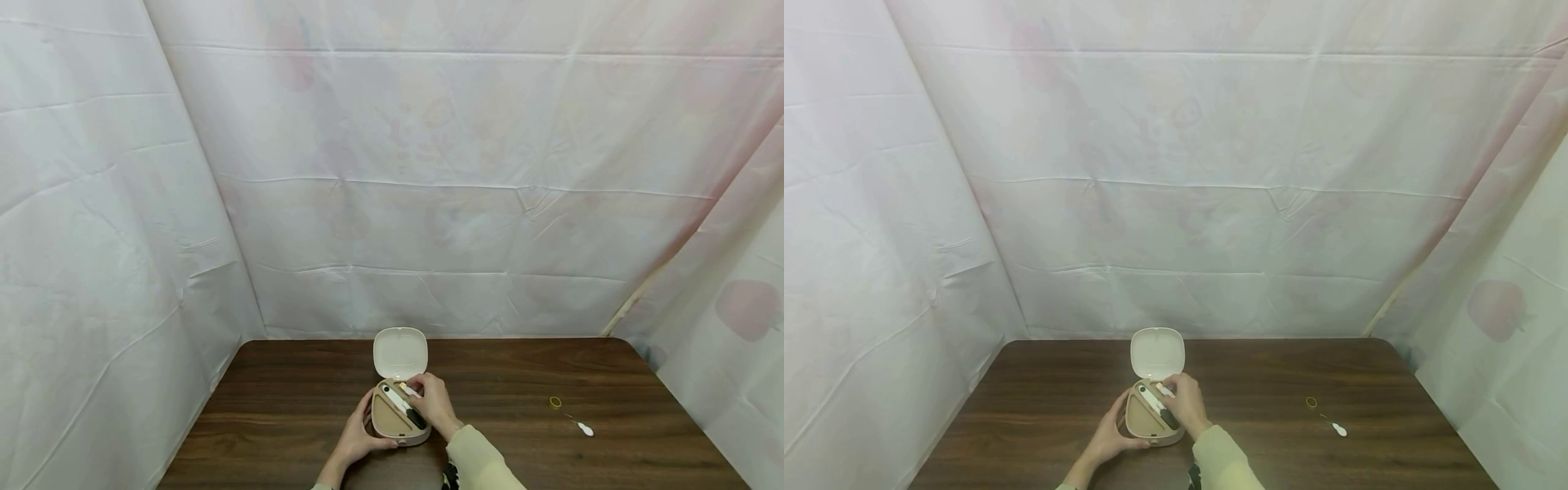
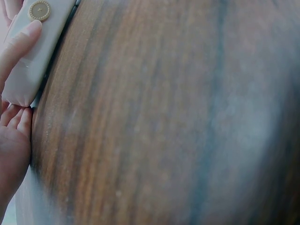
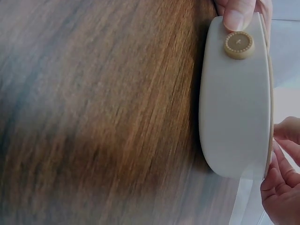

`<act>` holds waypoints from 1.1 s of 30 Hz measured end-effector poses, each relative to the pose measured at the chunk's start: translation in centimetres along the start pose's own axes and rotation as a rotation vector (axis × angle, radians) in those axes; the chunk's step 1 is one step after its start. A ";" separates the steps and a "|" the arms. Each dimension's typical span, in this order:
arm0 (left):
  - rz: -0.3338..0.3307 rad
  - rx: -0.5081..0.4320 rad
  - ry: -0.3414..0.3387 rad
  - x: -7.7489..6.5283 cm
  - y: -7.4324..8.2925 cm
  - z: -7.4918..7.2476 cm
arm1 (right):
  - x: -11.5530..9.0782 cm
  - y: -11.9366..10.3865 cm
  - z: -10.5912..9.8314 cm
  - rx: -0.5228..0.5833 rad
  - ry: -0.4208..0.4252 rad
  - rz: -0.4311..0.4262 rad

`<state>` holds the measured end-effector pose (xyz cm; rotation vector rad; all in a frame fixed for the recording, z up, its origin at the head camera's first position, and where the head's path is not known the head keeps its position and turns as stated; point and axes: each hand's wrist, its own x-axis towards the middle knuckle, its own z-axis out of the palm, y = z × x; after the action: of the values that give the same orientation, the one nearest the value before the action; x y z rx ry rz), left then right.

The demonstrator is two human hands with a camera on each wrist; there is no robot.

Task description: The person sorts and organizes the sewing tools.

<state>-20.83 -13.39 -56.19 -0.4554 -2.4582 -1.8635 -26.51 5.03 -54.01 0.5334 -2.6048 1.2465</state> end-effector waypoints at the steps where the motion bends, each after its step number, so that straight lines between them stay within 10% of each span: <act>1: -0.001 -0.001 0.000 0.0 -0.2 0.0 | 0.0 0.0 0.0 0.001 -0.004 -0.002; 14: 0.008 -0.001 0.008 0.6 -3.9 0.2 | -1.1 0.5 -0.9 0.032 0.004 -0.059; 33: -0.007 -0.017 -0.001 0.1 -1.1 -0.2 | -3.3 1.7 -3.8 0.097 0.075 -0.110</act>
<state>-21.18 -13.81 -57.18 -0.4487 -2.4494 -1.8888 -24.06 9.73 -53.99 0.6251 -2.4285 1.3357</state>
